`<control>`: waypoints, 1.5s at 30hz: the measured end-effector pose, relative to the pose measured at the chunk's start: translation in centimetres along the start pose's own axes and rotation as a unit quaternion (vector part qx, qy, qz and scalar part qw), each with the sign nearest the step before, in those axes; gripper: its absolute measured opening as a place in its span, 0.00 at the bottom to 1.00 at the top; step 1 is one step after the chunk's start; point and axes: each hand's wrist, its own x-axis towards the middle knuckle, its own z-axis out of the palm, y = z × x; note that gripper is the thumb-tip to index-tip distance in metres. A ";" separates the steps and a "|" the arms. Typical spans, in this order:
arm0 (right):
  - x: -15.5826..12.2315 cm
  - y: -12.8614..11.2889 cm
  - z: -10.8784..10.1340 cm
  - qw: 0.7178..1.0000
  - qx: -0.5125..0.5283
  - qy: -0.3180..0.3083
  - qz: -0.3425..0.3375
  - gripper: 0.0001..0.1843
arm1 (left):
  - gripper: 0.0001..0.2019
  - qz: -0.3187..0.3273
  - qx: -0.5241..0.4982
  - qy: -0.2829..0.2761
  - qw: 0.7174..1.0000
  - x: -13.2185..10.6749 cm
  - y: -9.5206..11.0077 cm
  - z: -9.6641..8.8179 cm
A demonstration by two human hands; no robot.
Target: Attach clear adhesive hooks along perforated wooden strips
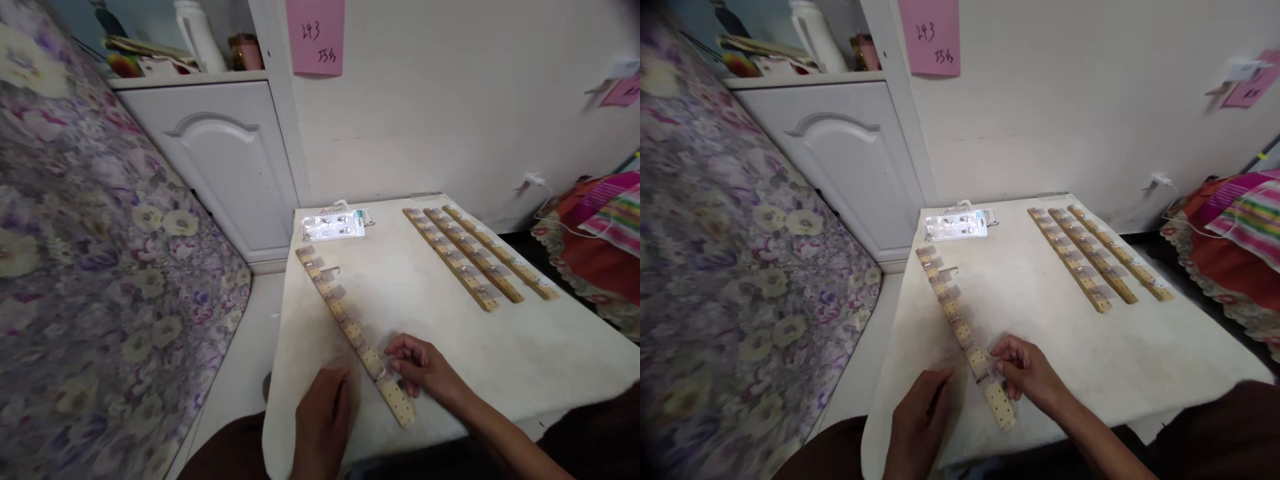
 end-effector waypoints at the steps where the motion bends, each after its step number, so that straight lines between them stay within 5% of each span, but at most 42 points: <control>1: 0.1 0.0 0.1 1.000 -0.005 0.001 0.000 0.15 | 0.10 0.010 -0.002 -0.004 1.000 -0.4 0.0 0.3; 14: 0.2 -0.2 0.6 0.997 -0.069 0.019 -0.009 0.08 | 0.19 0.080 0.085 -0.046 0.992 -0.3 -0.8 2.3; 29: 0.2 -0.3 0.6 0.996 -0.079 0.027 -0.017 0.06 | 0.21 -0.202 -0.001 -0.097 0.975 1.7 2.6 1.6; 36: 0.1 -0.2 0.6 0.995 -0.092 0.033 -0.023 0.05 | 0.21 -0.268 -0.017 -0.102 0.958 1.8 3.6 1.4; 45: 0.2 -0.2 0.5 0.996 -0.087 0.026 -0.024 0.05 | 0.21 -0.254 -0.033 -0.127 0.958 1.9 3.6 0.9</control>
